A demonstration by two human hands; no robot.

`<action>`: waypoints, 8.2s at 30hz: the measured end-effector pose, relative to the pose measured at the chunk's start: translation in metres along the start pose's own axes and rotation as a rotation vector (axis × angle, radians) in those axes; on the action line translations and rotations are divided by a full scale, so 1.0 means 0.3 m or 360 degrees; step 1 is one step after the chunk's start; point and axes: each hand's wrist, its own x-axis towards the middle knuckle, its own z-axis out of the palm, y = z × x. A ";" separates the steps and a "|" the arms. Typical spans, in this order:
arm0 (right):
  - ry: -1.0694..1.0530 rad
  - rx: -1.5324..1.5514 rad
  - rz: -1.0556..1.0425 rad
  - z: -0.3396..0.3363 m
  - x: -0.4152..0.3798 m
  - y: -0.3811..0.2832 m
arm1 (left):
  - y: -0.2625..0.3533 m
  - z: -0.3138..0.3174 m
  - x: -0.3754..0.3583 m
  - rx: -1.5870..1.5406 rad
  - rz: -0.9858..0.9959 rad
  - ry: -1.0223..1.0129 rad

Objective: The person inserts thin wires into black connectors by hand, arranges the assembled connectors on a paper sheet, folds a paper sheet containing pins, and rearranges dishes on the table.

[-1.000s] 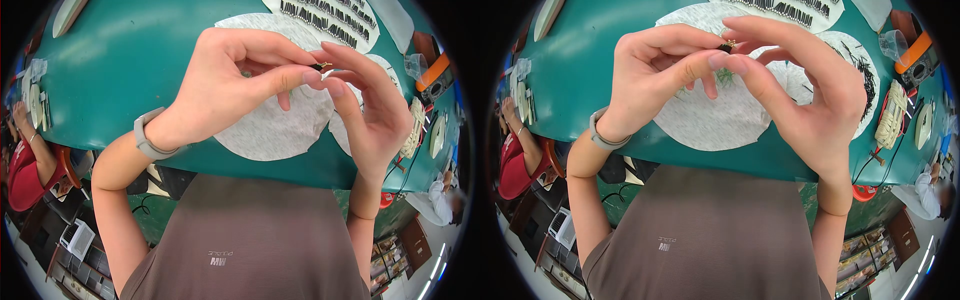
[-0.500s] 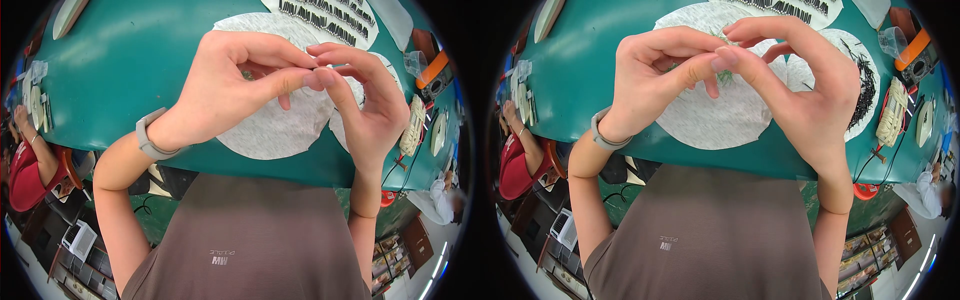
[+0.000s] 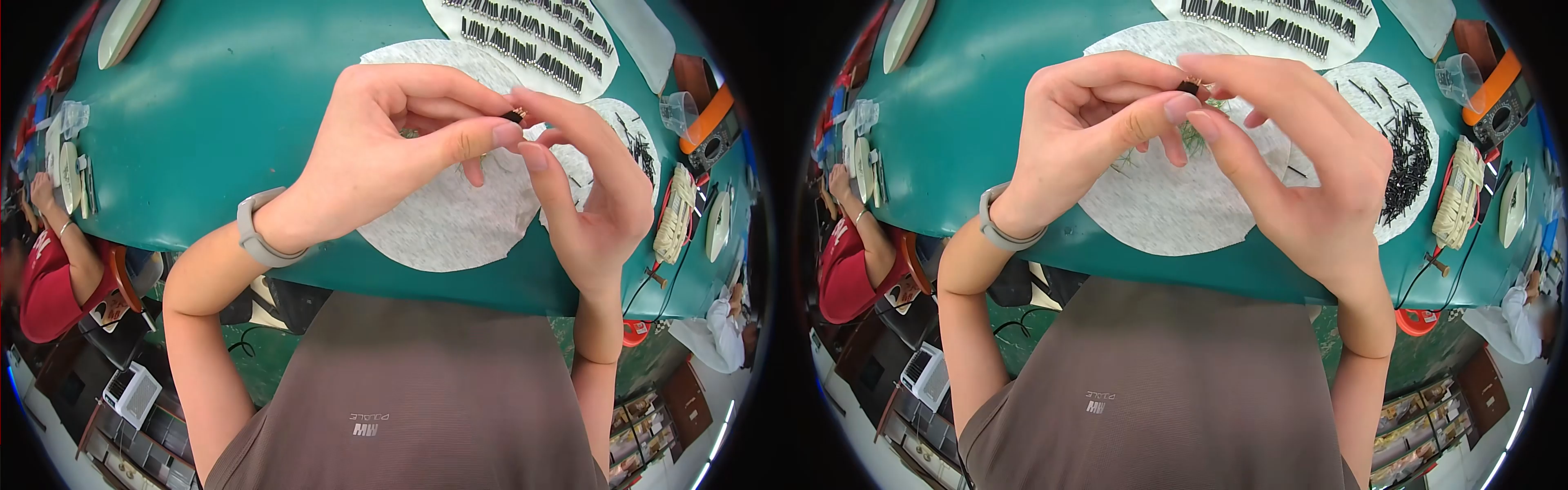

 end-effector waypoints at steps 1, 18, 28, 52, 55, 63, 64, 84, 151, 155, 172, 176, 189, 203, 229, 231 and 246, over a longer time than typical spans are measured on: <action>0.0015 0.0100 0.0106 0.004 0.000 -0.016 | 0.002 0.000 0.000 0.0019 0.0004 0.0012; -0.0038 0.0066 0.0091 0.008 -0.011 -0.002 | -0.003 -0.009 0.005 0.0392 0.0226 0.0064; -0.0044 0.0184 0.0177 0.005 -0.011 -0.003 | -0.014 -0.006 0.008 0.0310 0.0230 0.0109; -0.0079 0.0343 0.0381 -0.004 -0.014 0.004 | -0.003 -0.005 0.007 0.0247 0.0031 0.0037; -0.0024 0.0398 0.0406 0.005 -0.021 0.007 | -0.004 -0.002 0.006 0.0191 0.0015 0.0056; -0.0001 0.0036 0.0120 0.009 -0.016 0.016 | 0.004 0.002 0.005 0.0166 0.0023 0.0051; 0.0013 0.0002 0.0097 0.011 -0.017 0.017 | 0.004 0.002 0.006 0.0159 0.0023 0.0050; 0.0101 -0.0122 -0.0001 0.013 -0.012 0.027 | -0.005 -0.003 0.007 0.0123 0.0028 0.0026; 0.0094 -0.0150 -0.0066 0.017 -0.013 0.039 | -0.011 0.006 0.005 0.0050 -0.0015 0.0136; 0.0103 -0.0155 -0.0013 0.017 -0.013 0.031 | -0.012 0.008 0.006 0.0045 -0.0013 0.0139; 0.0080 -0.0283 -0.0207 0.019 -0.002 0.042 | 0.007 0.002 0.006 0.0256 -0.0061 0.0034; 0.0083 -0.0165 -0.0062 0.019 0.000 0.025 | 0.008 0.006 0.007 0.0238 -0.0064 0.0045; 0.0020 0.0094 0.0143 0.010 -0.007 0.018 | 0.003 0.004 0.005 0.0152 -0.0026 0.0037; 0.0002 0.0166 0.0107 0.009 -0.009 0.030 | 0.003 0.002 0.007 0.0137 -0.0057 0.0054; -0.0024 0.0530 0.0509 -0.002 -0.009 0.029 | -0.012 0.001 0.005 0.0142 -0.0008 -0.0033; -0.0049 0.0529 0.0508 -0.010 -0.008 0.034 | -0.012 0.001 0.006 0.0126 -0.0012 -0.0036; -0.0075 0.0695 0.0650 -0.005 -0.007 0.033 | -0.013 0.019 0.006 -0.0013 -0.0029 0.0057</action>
